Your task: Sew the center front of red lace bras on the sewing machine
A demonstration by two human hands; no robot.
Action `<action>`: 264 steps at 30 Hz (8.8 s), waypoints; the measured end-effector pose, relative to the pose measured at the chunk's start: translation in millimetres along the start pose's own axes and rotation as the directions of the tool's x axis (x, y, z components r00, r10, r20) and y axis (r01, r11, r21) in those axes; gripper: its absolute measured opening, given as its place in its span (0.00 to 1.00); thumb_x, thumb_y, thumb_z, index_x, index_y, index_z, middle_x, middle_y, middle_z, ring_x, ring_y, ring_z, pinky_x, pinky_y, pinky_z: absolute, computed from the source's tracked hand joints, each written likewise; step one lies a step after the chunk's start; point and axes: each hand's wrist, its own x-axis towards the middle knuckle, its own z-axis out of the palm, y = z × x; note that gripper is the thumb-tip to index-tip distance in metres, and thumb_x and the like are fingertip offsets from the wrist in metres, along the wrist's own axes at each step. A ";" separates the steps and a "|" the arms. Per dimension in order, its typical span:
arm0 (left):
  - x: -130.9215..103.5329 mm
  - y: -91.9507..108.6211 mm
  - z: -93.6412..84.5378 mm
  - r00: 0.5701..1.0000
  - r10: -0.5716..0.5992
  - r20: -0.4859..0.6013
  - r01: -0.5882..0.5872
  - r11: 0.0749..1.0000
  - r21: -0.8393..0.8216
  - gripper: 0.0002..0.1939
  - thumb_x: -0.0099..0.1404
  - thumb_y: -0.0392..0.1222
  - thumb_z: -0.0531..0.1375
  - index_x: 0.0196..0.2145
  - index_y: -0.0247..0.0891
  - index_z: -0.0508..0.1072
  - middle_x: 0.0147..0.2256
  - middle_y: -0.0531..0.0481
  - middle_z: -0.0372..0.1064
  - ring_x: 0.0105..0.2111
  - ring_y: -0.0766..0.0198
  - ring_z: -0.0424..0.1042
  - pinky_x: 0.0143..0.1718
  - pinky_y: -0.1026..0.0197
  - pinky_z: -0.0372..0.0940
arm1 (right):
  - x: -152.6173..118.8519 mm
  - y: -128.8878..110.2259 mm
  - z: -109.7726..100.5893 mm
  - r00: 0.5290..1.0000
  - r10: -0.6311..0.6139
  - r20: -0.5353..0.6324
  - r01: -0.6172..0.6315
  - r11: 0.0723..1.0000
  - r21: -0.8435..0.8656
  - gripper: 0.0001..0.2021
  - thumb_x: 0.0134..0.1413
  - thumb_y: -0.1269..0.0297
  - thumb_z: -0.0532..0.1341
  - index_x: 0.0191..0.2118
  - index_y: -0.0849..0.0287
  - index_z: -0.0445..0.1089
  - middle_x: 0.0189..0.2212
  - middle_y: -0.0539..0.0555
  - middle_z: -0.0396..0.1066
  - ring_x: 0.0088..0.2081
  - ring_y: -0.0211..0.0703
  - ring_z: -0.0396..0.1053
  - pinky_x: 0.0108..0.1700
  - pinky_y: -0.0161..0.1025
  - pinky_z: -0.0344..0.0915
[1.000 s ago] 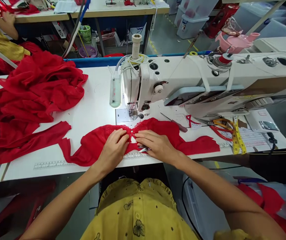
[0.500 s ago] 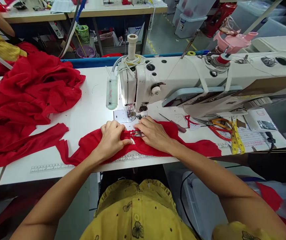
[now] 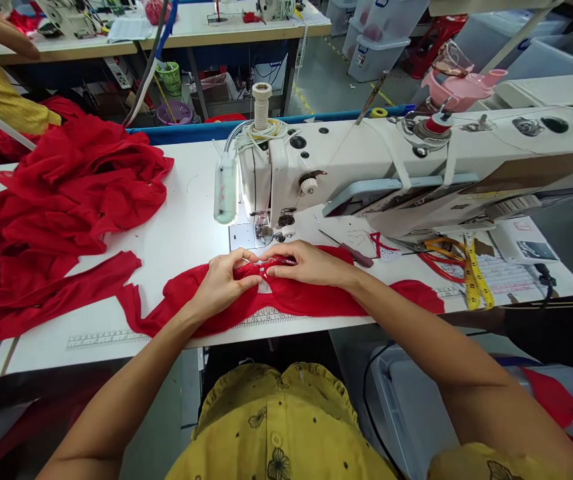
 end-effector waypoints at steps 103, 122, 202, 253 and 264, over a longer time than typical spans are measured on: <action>-6.6 -40.2 7.0 0.869 0.494 0.041 -0.390 0.631 0.671 0.22 0.73 0.47 0.56 0.59 0.32 0.62 0.60 0.33 0.66 0.63 0.46 0.62 0.65 0.33 0.56 | -15.0 33.0 31.5 0.898 -0.419 -0.133 0.189 0.641 -0.744 0.22 0.65 0.58 0.61 0.60 0.64 0.68 0.61 0.58 0.69 0.60 0.54 0.67 0.43 0.43 0.79; -3.7 -36.5 3.3 0.840 0.538 0.072 -0.438 0.592 0.676 0.15 0.72 0.38 0.57 0.54 0.35 0.71 0.59 0.32 0.65 0.61 0.45 0.63 0.62 0.31 0.57 | -16.1 29.9 31.3 0.906 -0.389 -0.165 0.140 0.644 -0.752 0.19 0.67 0.57 0.59 0.59 0.58 0.71 0.58 0.58 0.71 0.56 0.51 0.69 0.37 0.40 0.76; -2.6 -38.2 3.8 0.843 0.532 0.075 -0.436 0.597 0.674 0.15 0.72 0.38 0.57 0.55 0.36 0.71 0.59 0.34 0.65 0.61 0.46 0.63 0.63 0.33 0.57 | -15.9 25.3 31.0 0.906 -0.368 -0.208 0.078 0.629 -0.774 0.17 0.67 0.54 0.58 0.56 0.53 0.73 0.56 0.55 0.72 0.52 0.50 0.68 0.28 0.35 0.65; 36.5 18.5 -48.7 0.890 -0.171 0.422 0.249 0.959 -0.136 0.19 0.56 0.56 0.68 0.35 0.37 0.75 0.31 0.51 0.73 0.30 0.63 0.69 0.31 0.62 0.62 | -42.7 -32.0 -6.1 0.947 0.048 -0.318 -0.307 0.435 -0.846 0.22 0.61 0.76 0.47 0.56 0.58 0.69 0.52 0.59 0.71 0.36 0.47 0.72 0.28 0.39 0.54; -0.4 30.4 -28.5 0.703 0.646 -0.298 -0.294 0.645 0.706 0.10 0.70 0.41 0.55 0.37 0.41 0.77 0.27 0.49 0.67 0.30 0.60 0.66 0.40 0.54 0.61 | -86.7 -90.4 27.6 0.932 -0.358 -0.055 0.250 0.746 -0.617 0.18 0.60 0.72 0.56 0.53 0.57 0.71 0.40 0.55 0.77 0.35 0.40 0.74 0.31 0.34 0.63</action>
